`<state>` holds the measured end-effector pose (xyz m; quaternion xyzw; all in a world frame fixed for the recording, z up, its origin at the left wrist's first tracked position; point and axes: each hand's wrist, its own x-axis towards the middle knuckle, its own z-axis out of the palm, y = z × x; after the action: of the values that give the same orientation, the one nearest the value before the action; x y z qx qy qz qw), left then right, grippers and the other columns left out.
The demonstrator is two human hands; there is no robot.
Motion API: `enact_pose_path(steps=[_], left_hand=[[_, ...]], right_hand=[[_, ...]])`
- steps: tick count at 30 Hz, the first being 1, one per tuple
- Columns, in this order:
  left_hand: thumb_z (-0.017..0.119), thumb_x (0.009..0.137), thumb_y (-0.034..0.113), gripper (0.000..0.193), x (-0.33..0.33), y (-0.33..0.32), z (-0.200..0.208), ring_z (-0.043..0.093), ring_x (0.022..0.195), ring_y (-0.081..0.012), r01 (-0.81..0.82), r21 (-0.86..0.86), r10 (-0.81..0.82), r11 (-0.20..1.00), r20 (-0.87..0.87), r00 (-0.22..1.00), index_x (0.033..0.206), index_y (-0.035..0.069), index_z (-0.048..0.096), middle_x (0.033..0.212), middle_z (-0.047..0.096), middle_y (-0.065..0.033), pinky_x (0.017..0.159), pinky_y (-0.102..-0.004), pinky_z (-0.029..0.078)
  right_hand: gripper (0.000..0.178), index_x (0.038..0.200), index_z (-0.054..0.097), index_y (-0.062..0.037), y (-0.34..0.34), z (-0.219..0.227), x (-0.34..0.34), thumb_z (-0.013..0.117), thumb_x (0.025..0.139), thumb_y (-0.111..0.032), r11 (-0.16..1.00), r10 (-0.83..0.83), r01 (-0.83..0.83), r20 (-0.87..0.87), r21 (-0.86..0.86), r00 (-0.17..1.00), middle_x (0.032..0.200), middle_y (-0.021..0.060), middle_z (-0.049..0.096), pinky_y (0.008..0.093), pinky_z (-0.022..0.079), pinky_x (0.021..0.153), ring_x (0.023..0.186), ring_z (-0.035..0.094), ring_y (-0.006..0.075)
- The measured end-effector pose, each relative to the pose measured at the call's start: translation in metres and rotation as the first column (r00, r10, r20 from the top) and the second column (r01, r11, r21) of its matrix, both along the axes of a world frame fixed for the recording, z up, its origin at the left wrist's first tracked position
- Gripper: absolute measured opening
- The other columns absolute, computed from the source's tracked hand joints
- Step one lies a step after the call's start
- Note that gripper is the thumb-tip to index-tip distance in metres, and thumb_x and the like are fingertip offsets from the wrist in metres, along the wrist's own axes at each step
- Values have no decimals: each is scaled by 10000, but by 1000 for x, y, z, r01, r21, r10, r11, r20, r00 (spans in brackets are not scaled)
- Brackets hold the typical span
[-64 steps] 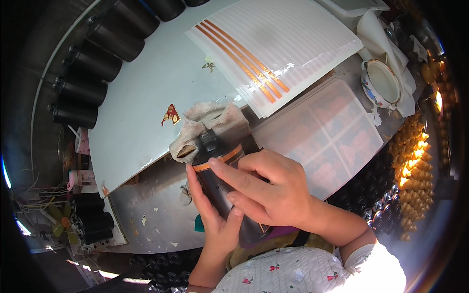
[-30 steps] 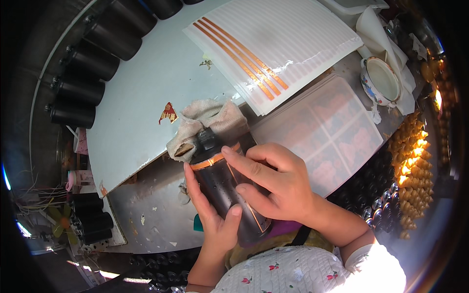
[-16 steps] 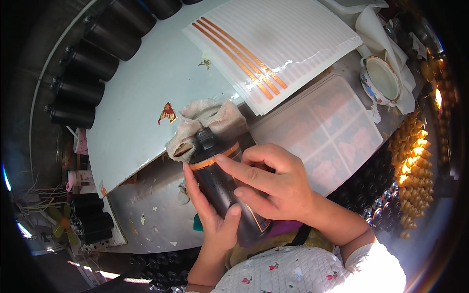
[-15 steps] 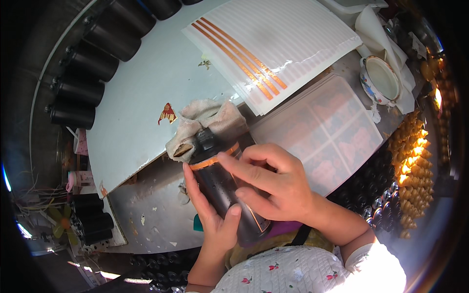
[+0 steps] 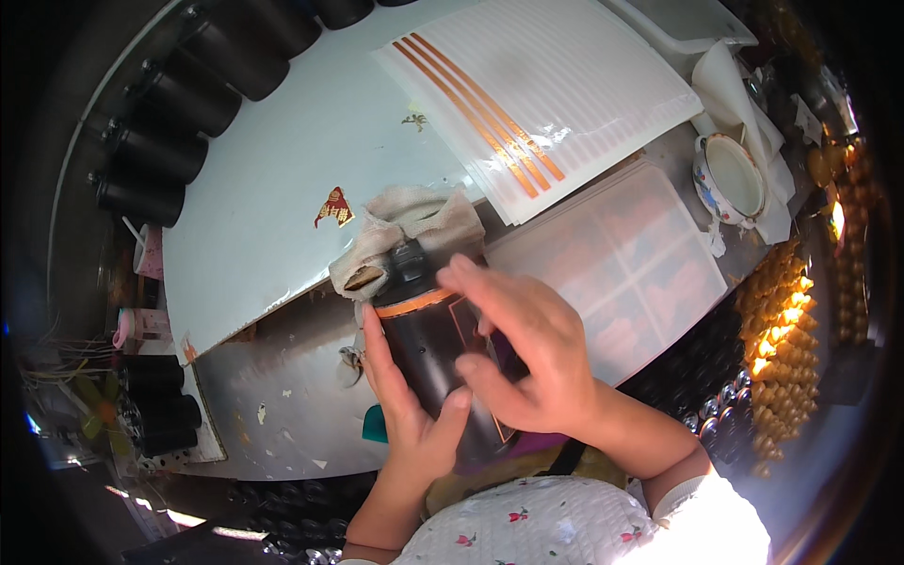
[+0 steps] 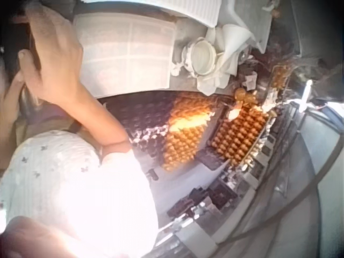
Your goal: The person applies a thin orange strip around the circumference of a black cylindrical container, smoothing it with their fingers. They then place a rectangular decorative sticker with a traditional design onto the container's surface and press it down to secure it.
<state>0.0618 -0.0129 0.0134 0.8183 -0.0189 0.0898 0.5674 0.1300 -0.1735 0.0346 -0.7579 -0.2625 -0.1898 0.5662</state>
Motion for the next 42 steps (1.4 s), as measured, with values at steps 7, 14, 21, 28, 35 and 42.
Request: enact_pose_path(steps=[7,14,21,28,35,42], left_hand=[[719,826,295,1058,3,1,11,388,1176,-337,-7,184,0,983,37,999,1588,-77,87,1490,365,-242,1083,-468,291],[749,786,197,1040,3,2,14,400,1077,-322,17,198,-30,980,64,997,1576,-87,134,1453,433,-219,1026,-446,328],[723,851,363,1054,3,2,8,372,1163,-306,20,139,-25,990,36,999,1599,-43,101,1485,368,-205,1079,-452,272],[755,792,201,1041,6,3,13,406,1113,-351,24,200,-48,980,118,992,1572,-98,133,1425,417,-258,1015,-447,366],[760,795,209,995,4,4,14,402,1123,-368,29,179,-41,983,66,997,1579,-57,208,1416,426,-272,1010,-453,375],[760,804,230,965,5,3,15,408,1091,-385,11,193,-36,981,125,991,1578,-46,254,1378,438,-306,994,-466,381]], right_hand=[[239,989,697,-43,10,15,22,748,755,-34,993,-79,79,4,-89,997,972,91,614,334,507,606,732,630,235],[218,920,676,-48,14,22,25,764,729,12,990,-28,30,21,-139,999,956,84,617,341,501,606,767,635,239],[196,918,677,-47,17,32,21,762,751,12,989,-65,48,-120,-136,991,993,86,602,319,504,608,772,635,189],[183,907,653,-48,16,31,26,758,767,7,978,-8,11,15,-211,1000,996,101,604,337,493,609,789,638,237],[158,913,615,-27,20,45,23,733,813,7,972,37,-68,-136,-225,990,1044,114,594,336,507,637,784,636,223],[114,935,621,-41,14,48,28,680,852,8,962,28,-93,-245,-258,969,1093,109,584,274,446,675,928,567,190]])
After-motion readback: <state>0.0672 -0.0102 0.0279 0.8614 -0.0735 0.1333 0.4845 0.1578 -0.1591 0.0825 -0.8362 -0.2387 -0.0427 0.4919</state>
